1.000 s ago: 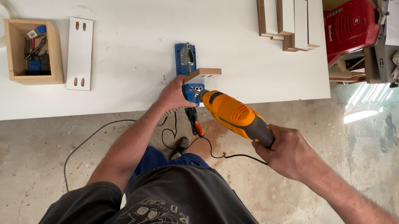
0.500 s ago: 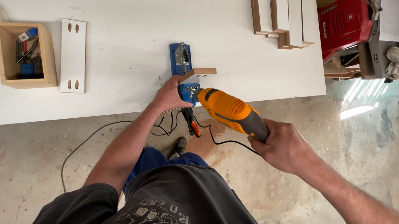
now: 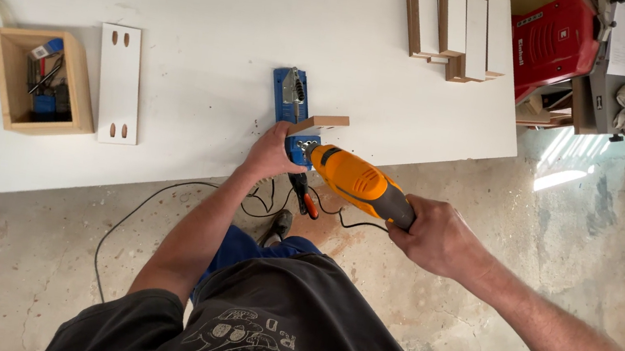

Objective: The person uses a power drill to create holes in small wooden blocks. They secure each block in a blue jig on a white workbench, drill the holes, and then remove the block to place it aside. This process is repeated for several blocks throughout the video.

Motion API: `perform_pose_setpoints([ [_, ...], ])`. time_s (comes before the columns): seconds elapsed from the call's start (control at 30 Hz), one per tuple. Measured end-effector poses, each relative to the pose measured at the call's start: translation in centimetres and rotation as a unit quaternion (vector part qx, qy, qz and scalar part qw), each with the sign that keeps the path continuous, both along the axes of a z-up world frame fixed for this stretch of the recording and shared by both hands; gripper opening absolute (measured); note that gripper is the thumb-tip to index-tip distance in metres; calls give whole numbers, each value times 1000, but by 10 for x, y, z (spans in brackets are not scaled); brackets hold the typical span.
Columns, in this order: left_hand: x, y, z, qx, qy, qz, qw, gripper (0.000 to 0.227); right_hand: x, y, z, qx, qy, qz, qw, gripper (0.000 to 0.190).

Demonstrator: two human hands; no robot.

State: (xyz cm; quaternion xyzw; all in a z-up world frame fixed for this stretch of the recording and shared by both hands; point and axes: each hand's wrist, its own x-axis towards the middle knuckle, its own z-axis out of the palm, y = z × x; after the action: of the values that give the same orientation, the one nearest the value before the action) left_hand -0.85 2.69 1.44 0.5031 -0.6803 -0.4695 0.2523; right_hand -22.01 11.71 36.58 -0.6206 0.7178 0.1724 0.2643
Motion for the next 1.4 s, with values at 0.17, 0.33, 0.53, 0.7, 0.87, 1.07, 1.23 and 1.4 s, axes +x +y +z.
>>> perform_pose_setpoints([
  [0.17,-3,-3,-8,6,-4,-5,1000,102,-2,-4,-4,23,19,-7,1000,27],
  [0.33,-4,-3,-11,2,-7,-1,1000,103,-8,-5,-16,45,21,-33,998,27],
  [0.53,-4,-4,-12,0,14,-9,1000,99,3,-13,-14,76,21,-55,995,21],
  [0.7,-4,-6,-22,1,21,-9,1000,96,8,-21,-16,88,28,-51,994,19],
  [0.87,-8,-6,-25,0,2,4,1000,101,-1,-15,-24,57,16,-21,998,23],
  [1.07,-4,0,-8,13,-12,14,1000,104,-8,-5,-16,-10,-61,-12,998,25],
  [1.23,-3,1,-1,13,-26,13,999,101,-17,-4,-12,-32,-78,12,996,27],
  [1.4,-1,5,6,1,-2,8,1000,98,-19,-1,11,-39,-53,30,997,30],
])
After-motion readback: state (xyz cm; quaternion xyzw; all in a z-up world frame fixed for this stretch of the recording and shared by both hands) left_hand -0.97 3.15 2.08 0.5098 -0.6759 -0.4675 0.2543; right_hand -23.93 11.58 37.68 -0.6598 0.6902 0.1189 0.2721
